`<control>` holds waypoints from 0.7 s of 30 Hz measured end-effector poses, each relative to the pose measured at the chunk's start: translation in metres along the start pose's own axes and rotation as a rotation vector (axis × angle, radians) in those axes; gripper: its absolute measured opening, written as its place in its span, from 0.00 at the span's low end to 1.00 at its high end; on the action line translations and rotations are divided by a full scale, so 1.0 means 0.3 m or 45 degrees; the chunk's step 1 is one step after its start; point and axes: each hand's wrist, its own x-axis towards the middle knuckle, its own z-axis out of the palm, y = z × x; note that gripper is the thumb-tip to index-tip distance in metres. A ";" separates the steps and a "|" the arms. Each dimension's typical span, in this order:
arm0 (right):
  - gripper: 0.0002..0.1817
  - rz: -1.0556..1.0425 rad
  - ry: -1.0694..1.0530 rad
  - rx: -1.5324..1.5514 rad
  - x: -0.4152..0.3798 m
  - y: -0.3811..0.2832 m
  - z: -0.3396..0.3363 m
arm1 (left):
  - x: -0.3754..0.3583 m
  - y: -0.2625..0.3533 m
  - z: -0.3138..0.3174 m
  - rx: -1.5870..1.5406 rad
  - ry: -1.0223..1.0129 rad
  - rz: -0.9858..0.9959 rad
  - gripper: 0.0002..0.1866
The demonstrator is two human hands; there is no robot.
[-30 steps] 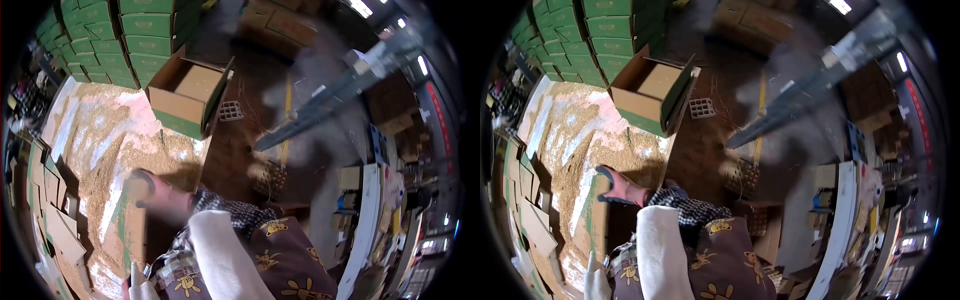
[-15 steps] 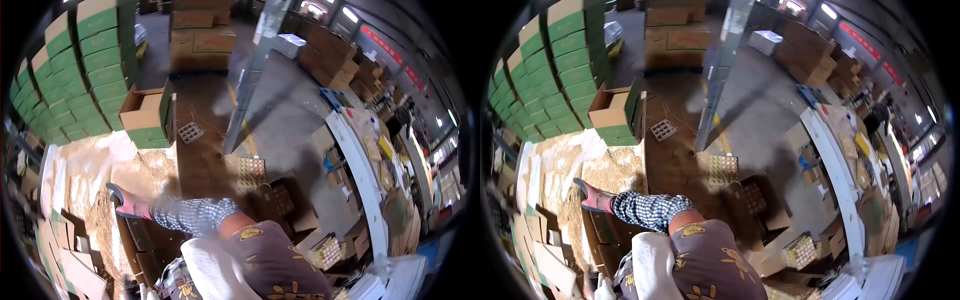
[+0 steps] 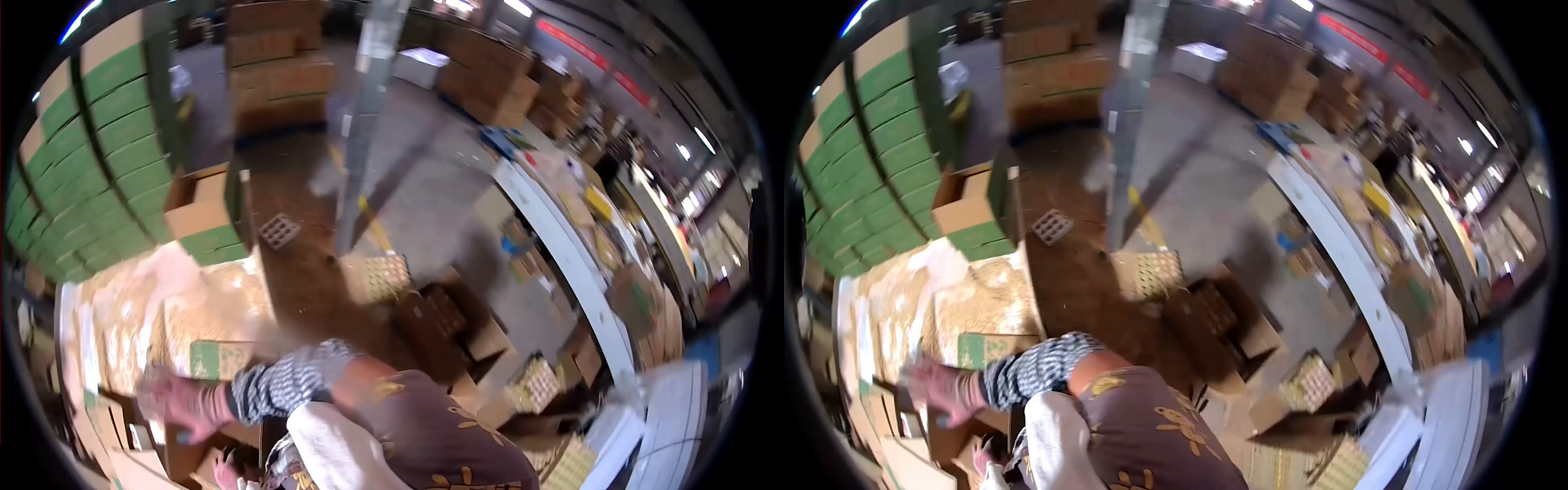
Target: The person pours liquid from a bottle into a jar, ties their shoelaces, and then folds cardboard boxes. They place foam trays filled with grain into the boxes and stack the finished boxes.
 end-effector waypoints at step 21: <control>0.63 0.518 -0.590 0.260 -0.383 0.182 -0.182 | -0.098 0.248 0.034 -1.635 0.566 0.019 0.27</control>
